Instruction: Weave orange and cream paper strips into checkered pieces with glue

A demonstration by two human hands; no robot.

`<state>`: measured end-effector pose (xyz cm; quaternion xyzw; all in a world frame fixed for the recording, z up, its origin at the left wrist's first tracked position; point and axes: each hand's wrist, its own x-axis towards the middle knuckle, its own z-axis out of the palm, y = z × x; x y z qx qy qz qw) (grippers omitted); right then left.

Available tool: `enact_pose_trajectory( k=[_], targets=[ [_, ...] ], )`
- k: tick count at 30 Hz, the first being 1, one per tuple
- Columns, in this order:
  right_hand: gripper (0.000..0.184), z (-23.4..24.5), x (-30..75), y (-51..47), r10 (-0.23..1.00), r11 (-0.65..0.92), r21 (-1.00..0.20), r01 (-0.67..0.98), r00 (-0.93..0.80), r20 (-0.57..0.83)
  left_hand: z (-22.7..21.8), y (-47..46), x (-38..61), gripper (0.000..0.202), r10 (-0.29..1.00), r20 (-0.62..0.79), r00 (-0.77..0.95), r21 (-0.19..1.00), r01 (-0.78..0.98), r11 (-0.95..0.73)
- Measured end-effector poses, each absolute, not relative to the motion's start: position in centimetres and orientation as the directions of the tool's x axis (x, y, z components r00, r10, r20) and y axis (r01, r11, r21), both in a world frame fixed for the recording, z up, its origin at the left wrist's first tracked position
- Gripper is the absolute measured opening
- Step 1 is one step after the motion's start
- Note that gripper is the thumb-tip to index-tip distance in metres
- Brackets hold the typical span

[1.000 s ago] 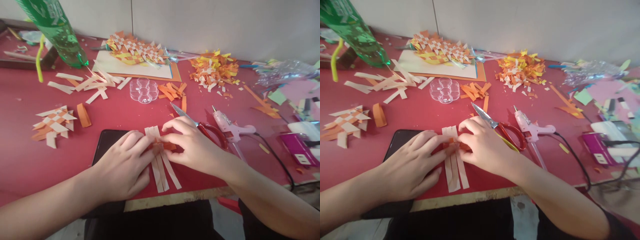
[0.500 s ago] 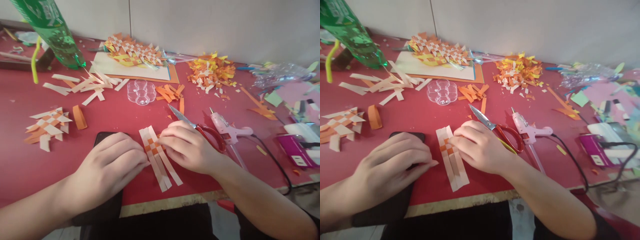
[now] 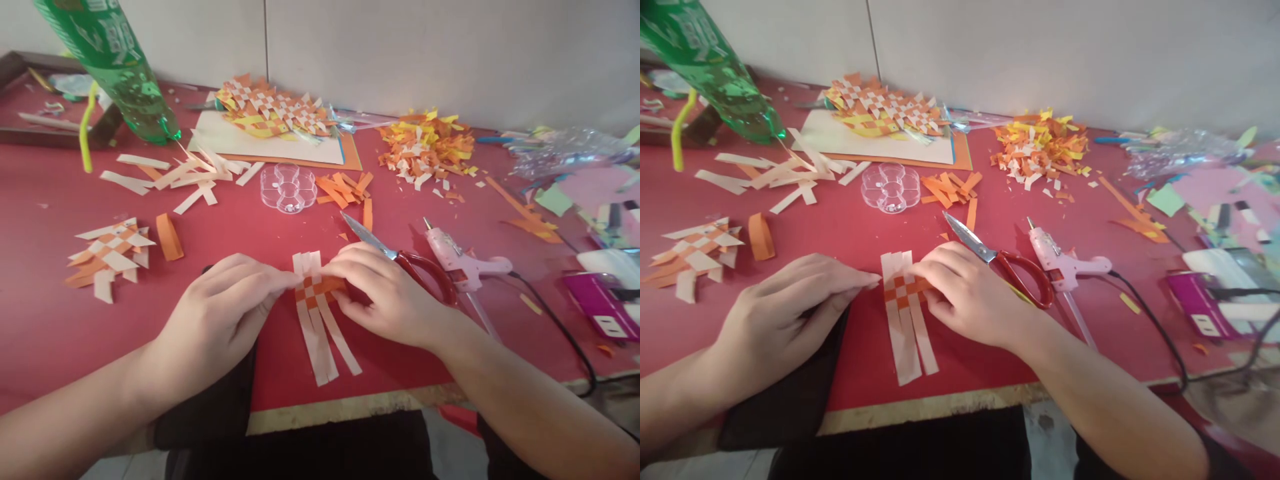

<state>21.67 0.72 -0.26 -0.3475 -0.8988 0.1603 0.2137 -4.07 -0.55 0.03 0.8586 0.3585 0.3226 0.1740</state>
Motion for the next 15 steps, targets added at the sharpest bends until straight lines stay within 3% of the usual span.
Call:
enact_pose_trajectory(
  k=[5,10,15],
  targets=[
    [0.034,0.2,21.4,0.4,0.803,0.530,-0.648,0.548,-0.570,0.175,-0.2,-0.8,-3.8,0.027,0.804,0.369,0.466,0.581,0.559,-0.591],
    [0.026,0.3,20.7,0.0,0.859,0.409,-0.835,0.369,-0.465,0.215,-0.4,-1.2,-3.2,0.051,0.934,0.106,0.343,0.903,0.360,-0.234],
    [0.021,0.2,19.8,-0.5,0.911,0.266,-0.954,0.141,-0.361,0.200,-0.7,-1.3,-2.7,0.073,0.948,0.162,0.274,0.854,0.443,-0.274]
  ],
)
